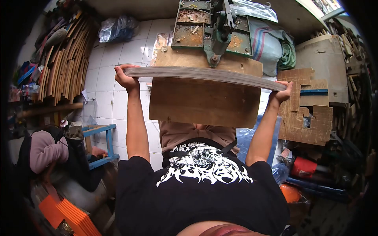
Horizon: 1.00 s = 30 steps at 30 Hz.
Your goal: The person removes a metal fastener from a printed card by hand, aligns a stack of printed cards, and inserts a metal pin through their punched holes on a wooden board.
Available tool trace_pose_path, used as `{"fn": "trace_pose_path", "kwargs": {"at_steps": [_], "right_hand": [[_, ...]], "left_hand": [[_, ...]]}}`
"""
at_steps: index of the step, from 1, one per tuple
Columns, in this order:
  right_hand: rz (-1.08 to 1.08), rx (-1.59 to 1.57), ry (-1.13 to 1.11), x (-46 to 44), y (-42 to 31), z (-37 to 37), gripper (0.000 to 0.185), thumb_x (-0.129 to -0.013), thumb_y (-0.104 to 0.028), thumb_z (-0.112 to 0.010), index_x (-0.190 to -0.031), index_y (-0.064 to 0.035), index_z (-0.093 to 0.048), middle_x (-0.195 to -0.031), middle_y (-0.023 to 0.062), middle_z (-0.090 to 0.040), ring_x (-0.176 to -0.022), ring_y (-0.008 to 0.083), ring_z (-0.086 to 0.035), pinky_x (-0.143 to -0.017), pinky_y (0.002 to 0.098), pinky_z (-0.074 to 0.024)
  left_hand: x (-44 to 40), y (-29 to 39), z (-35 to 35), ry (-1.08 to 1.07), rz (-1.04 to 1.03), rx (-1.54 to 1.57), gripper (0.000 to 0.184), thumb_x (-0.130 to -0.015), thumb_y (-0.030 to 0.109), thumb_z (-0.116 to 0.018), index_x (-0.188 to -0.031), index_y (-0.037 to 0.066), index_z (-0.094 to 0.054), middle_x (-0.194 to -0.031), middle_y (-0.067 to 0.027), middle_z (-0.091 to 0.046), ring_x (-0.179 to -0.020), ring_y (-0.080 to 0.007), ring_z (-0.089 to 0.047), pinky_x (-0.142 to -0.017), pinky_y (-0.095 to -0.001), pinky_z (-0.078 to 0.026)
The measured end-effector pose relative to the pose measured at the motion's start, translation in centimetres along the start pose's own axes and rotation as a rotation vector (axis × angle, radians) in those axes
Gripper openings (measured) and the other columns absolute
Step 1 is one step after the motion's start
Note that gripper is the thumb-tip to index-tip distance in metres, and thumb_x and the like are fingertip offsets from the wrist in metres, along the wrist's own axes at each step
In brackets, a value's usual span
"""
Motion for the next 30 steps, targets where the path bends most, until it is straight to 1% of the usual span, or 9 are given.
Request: {"fn": "trace_pose_path", "kwargs": {"at_steps": [4, 6, 8, 11, 15, 16, 22, 25, 30], "right_hand": [[-0.022, 0.010, -0.021, 0.7, -0.5, -0.5, 0.050, -0.098, -0.036, -0.037, -0.061, -0.0052, -0.050, -0.061, 0.0137, -0.056, -0.060, 0.0277, -0.057, -0.067, 0.0400, -0.0487], [0.031, 0.092, -0.049, 0.8, -0.9, -1.0, 0.045, -0.096, -0.030, -0.038, -0.062, -0.0042, -0.051, -0.061, 0.0138, -0.056, -0.060, 0.0281, -0.057, -0.067, 0.0407, -0.0491], [0.025, 0.083, -0.061, 0.9, -0.9, -1.0, 0.043, -0.096, -0.029, -0.038, -0.063, -0.0037, -0.051, -0.061, 0.0138, -0.056, -0.060, 0.0280, -0.057, -0.067, 0.0409, -0.0493], [0.019, 0.061, -0.085, 1.0, -0.7, -0.9, 0.041, -0.095, -0.028, -0.040, -0.064, -0.0027, -0.052, -0.062, 0.0140, -0.055, -0.059, 0.0278, -0.057, -0.066, 0.0410, -0.0496], [0.024, -0.017, -0.136, 1.6, -1.0, -1.1, 0.040, -0.093, -0.026, -0.042, -0.063, -0.0021, -0.051, -0.063, 0.0145, -0.055, -0.059, 0.0274, -0.056, -0.064, 0.0412, -0.0496], [0.022, -0.014, -0.134, 1.5, -0.9, -0.9, 0.040, -0.093, -0.026, -0.042, -0.063, -0.0021, -0.051, -0.063, 0.0145, -0.055, -0.059, 0.0274, -0.056, -0.064, 0.0412, -0.0496], [0.055, 0.061, -0.204, 0.9, -0.6, -1.0, 0.035, -0.089, -0.023, -0.046, -0.063, -0.0007, -0.053, -0.064, 0.0146, -0.056, -0.059, 0.0268, -0.057, -0.064, 0.0396, -0.0490], [0.042, 0.066, -0.196, 1.1, -0.9, -1.3, 0.033, -0.087, -0.022, -0.046, -0.063, -0.0001, -0.054, -0.064, 0.0147, -0.056, -0.059, 0.0266, -0.057, -0.065, 0.0391, -0.0488], [0.034, 0.067, -0.191, 1.3, -1.1, -1.6, 0.031, -0.085, -0.020, -0.045, -0.062, -0.0003, -0.053, -0.063, 0.0142, -0.055, -0.059, 0.0263, -0.057, -0.064, 0.0391, -0.0492]], "left_hand": [[0.0, -0.6, 0.0, 0.003, -0.005, 0.000, 0.060, -0.101, 0.044, -0.030, -0.070, -0.001, -0.056, -0.066, -0.0171, -0.059, -0.060, -0.0302, -0.063, -0.062, -0.0407, -0.056], [-0.2, -1.0, 0.2, -0.027, -0.016, -0.007, 0.058, -0.101, 0.044, -0.032, -0.071, -0.001, -0.055, -0.067, -0.0169, -0.059, -0.061, -0.0304, -0.063, -0.064, -0.0416, -0.056], [-0.3, -1.2, 0.2, -0.059, -0.028, -0.012, 0.057, -0.101, 0.044, -0.033, -0.075, -0.002, -0.055, -0.067, -0.0163, -0.058, -0.064, -0.0305, -0.063, -0.067, -0.0432, -0.055], [-0.2, -1.3, 0.2, -0.080, -0.076, -0.002, 0.055, -0.100, 0.044, -0.034, -0.078, -0.002, -0.056, -0.069, -0.0161, -0.059, -0.065, -0.0303, -0.063, -0.066, -0.0425, -0.055], [0.0, -1.0, 0.2, -0.084, -0.093, -0.052, 0.046, -0.099, 0.035, -0.041, -0.073, -0.001, -0.055, -0.067, -0.0148, -0.059, -0.060, -0.0273, -0.062, -0.063, -0.0383, -0.055], [0.0, -0.9, 0.1, -0.076, -0.099, -0.036, 0.042, -0.098, 0.029, -0.043, -0.071, -0.001, -0.055, -0.066, -0.0145, -0.059, -0.059, -0.0261, -0.062, -0.061, -0.0366, -0.054], [-0.3, -1.2, 0.0, -0.046, -0.078, -0.040, 0.039, -0.095, 0.023, -0.043, -0.068, -0.002, -0.055, -0.063, -0.0145, -0.060, -0.056, -0.0238, -0.061, -0.060, -0.0352, -0.054], [-0.3, -1.0, -0.3, -0.059, -0.068, -0.061, 0.036, -0.093, 0.022, -0.041, -0.068, -0.001, -0.054, -0.065, -0.0150, -0.059, -0.059, -0.0261, -0.062, -0.061, -0.0366, -0.053], [-0.3, -1.0, -0.2, -0.049, -0.056, -0.071, 0.036, -0.092, 0.023, -0.041, -0.068, -0.001, -0.054, -0.065, -0.0155, -0.059, -0.058, -0.0262, -0.062, -0.061, -0.0366, -0.053]]}}
Point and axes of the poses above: each hand's wrist, its own x-axis away from the middle knuckle, its own z-axis out of the back of the hand, y = z × x, the point moved 6 cm from there along -x, towards the middle knuckle
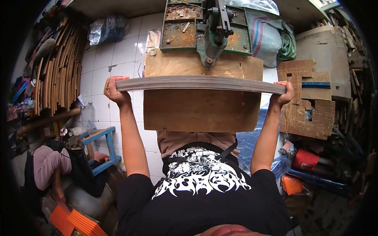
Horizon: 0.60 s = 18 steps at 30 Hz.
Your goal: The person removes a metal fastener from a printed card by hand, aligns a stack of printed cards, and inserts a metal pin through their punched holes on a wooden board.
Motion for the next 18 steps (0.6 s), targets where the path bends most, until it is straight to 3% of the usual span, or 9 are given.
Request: {"fn": "trace_pose_path", "kwargs": {"at_steps": [18], "right_hand": [[0.072, 0.106, -0.011, -0.02, -0.59, 0.00, 0.034, -0.085, -0.019, -0.043, -0.060, 0.0016, -0.055, -0.062, 0.0135, -0.056, -0.059, 0.0242, -0.057, -0.065, 0.0366, -0.0490]], "left_hand": [[0.09, -0.19, 0.14, -0.001, 0.037, 0.024, 0.035, -0.091, 0.025, -0.042, -0.072, -0.001, -0.055, -0.066, -0.0158, -0.060, -0.060, -0.0277, -0.063, -0.064, -0.0374, -0.054]]}}
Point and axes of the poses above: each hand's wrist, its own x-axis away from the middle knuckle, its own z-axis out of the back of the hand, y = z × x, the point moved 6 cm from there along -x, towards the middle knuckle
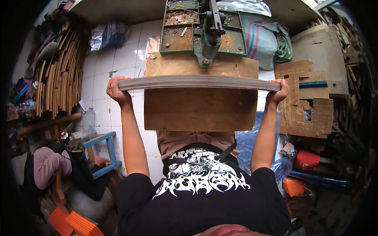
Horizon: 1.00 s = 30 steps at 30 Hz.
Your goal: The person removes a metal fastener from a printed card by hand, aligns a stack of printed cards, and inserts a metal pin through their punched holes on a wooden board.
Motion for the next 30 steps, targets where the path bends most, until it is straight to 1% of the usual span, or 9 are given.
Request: {"fn": "trace_pose_path", "kwargs": {"at_steps": [8, 12, 15, 17, 18, 20, 21, 23, 30], "right_hand": [[-0.003, -0.021, -0.007, 0.1, 0.0, 0.2, 0.035, -0.086, -0.019, -0.044, -0.060, 0.0013, -0.054, -0.064, 0.0125, -0.057, -0.062, 0.0230, -0.057, -0.067, 0.0358, -0.0484], [-0.050, -0.093, -0.065, 0.0, 0.4, 0.4, 0.046, -0.094, -0.031, -0.042, -0.064, 0.0007, -0.058, -0.068, 0.0118, -0.059, -0.068, 0.0211, -0.056, -0.071, 0.0330, -0.0437], [-0.274, -0.322, -0.303, 0.3, 0.9, 0.2, 0.065, -0.095, -0.060, -0.038, -0.085, -0.0009, -0.061, -0.084, 0.0151, -0.065, -0.085, 0.0250, -0.062, -0.085, 0.0365, -0.0455], [-0.384, -0.271, -0.450, 0.2, 1.1, 0.0, 0.087, -0.087, -0.077, -0.031, -0.099, 0.0023, -0.063, -0.101, 0.0200, -0.067, -0.096, 0.0286, -0.062, -0.092, 0.0382, -0.0443], [-0.388, -0.274, -0.484, 0.1, 1.0, -0.2, 0.092, -0.086, -0.079, -0.029, -0.107, 0.0040, -0.061, -0.109, 0.0215, -0.064, -0.103, 0.0296, -0.059, -0.094, 0.0390, -0.0432], [-0.388, -0.276, -0.520, 0.1, 0.7, -0.6, 0.097, -0.085, -0.081, -0.027, -0.115, 0.0057, -0.060, -0.117, 0.0231, -0.062, -0.110, 0.0306, -0.057, -0.097, 0.0399, -0.0420], [-0.402, -0.303, -0.543, 0.3, 0.4, -0.9, 0.100, -0.084, -0.082, -0.026, -0.121, 0.0064, -0.056, -0.123, 0.0233, -0.059, -0.116, 0.0303, -0.054, -0.099, 0.0401, -0.0416], [-0.415, -0.326, -0.565, 0.6, -0.1, -1.2, 0.103, -0.084, -0.082, -0.025, -0.128, 0.0071, -0.053, -0.129, 0.0236, -0.056, -0.122, 0.0299, -0.052, -0.101, 0.0404, -0.0412], [-0.436, -0.371, -0.624, 0.7, -1.1, -2.0, 0.106, -0.082, -0.083, -0.030, -0.141, 0.0046, -0.039, -0.142, 0.0214, -0.045, -0.130, 0.0294, -0.044, -0.106, 0.0418, -0.0372]], "left_hand": [[-0.1, -0.1, 0.0, -0.055, -0.039, 0.014, 0.042, -0.098, 0.030, -0.041, -0.075, -0.001, -0.057, -0.069, -0.0149, -0.060, -0.065, -0.0253, -0.063, -0.067, -0.0361, -0.054], [0.0, -1.3, 0.7, -0.097, 0.025, 0.098, 0.066, -0.099, 0.058, -0.028, -0.087, 0.002, -0.059, -0.080, -0.0145, -0.064, -0.075, -0.0243, -0.064, -0.073, -0.0339, -0.052], [-0.2, -2.0, 1.0, -0.259, 0.179, 0.187, 0.083, -0.095, 0.069, -0.015, -0.100, 0.001, -0.062, -0.090, -0.0134, -0.068, -0.087, -0.0232, -0.064, -0.084, -0.0319, -0.048], [0.1, -2.3, 1.0, -0.333, 0.243, 0.178, 0.089, -0.094, 0.070, -0.012, -0.111, -0.002, -0.061, -0.106, -0.0182, -0.067, -0.103, -0.0278, -0.062, -0.094, -0.0362, -0.044], [-0.2, -2.2, 1.0, -0.338, 0.232, 0.189, 0.089, -0.094, 0.070, -0.012, -0.111, -0.002, -0.061, -0.106, -0.0182, -0.067, -0.103, -0.0278, -0.062, -0.094, -0.0362, -0.044], [0.3, -1.7, 0.3, -0.493, 0.248, 0.264, 0.094, -0.091, 0.073, -0.010, -0.131, -0.003, -0.050, -0.133, -0.0218, -0.054, -0.128, -0.0327, -0.047, -0.110, -0.0416, -0.030], [0.3, -1.5, 0.0, -0.496, 0.243, 0.270, 0.094, -0.091, 0.073, -0.010, -0.131, -0.003, -0.050, -0.133, -0.0218, -0.054, -0.128, -0.0327, -0.047, -0.110, -0.0416, -0.030], [0.5, -1.1, -0.4, -0.493, 0.253, 0.288, 0.097, -0.091, 0.073, -0.009, -0.140, -0.003, -0.040, -0.146, -0.0213, -0.040, -0.139, -0.0333, -0.033, -0.117, -0.0440, -0.017], [0.7, -0.4, -0.7, -0.499, 0.233, 0.342, 0.094, -0.092, 0.071, -0.008, -0.143, -0.004, -0.036, -0.151, -0.0206, -0.032, -0.143, -0.0329, -0.025, -0.118, -0.0435, -0.013]]}}
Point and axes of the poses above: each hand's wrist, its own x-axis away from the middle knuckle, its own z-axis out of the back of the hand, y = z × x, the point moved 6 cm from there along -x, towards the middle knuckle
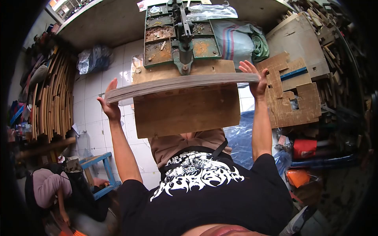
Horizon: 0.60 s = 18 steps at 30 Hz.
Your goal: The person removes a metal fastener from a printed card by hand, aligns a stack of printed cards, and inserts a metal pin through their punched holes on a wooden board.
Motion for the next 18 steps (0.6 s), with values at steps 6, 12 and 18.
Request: {"fn": "trace_pose_path", "kwargs": {"at_steps": [6, 12, 18], "right_hand": [[-0.016, -0.017, 0.049, -0.3, 0.3, 0.5, 0.104, -0.083, -0.082, -0.029, -0.135, 0.0061, -0.046, -0.136, 0.0228, -0.051, -0.126, 0.0289, -0.048, -0.104, 0.0409, -0.0390], [0.018, 0.050, 0.194, -0.7, 1.5, 3.2, 0.089, -0.092, -0.073, -0.021, -0.081, 0.0037, -0.064, -0.083, 0.0169, -0.067, -0.083, 0.0265, -0.062, -0.083, 0.0345, -0.0459], [0.158, -0.089, 0.435, -1.3, 3.5, 7.0, 0.084, -0.095, -0.067, -0.020, -0.067, 0.0014, -0.060, -0.069, 0.0128, -0.061, -0.071, 0.0255, -0.058, -0.073, 0.0351, -0.0469]], "left_hand": [[-0.8, -0.7, 0.5, 0.006, 0.027, -0.050, 0.094, -0.093, 0.070, -0.009, -0.137, -0.005, -0.044, -0.142, -0.0225, -0.044, -0.136, -0.0336, -0.039, -0.114, -0.0411, -0.025], [-0.7, -1.5, 1.4, 0.167, 0.082, -0.069, 0.090, -0.095, 0.069, -0.009, -0.114, -0.002, -0.062, -0.111, -0.0182, -0.068, -0.104, -0.0237, -0.064, -0.077, -0.0236, -0.047], [-0.5, -3.0, 3.5, 0.304, 0.016, -0.136, 0.083, -0.096, 0.066, -0.014, -0.089, 0.003, -0.067, -0.064, 0.0001, -0.058, -0.053, -0.0088, -0.043, -0.048, -0.0225, -0.030]]}}
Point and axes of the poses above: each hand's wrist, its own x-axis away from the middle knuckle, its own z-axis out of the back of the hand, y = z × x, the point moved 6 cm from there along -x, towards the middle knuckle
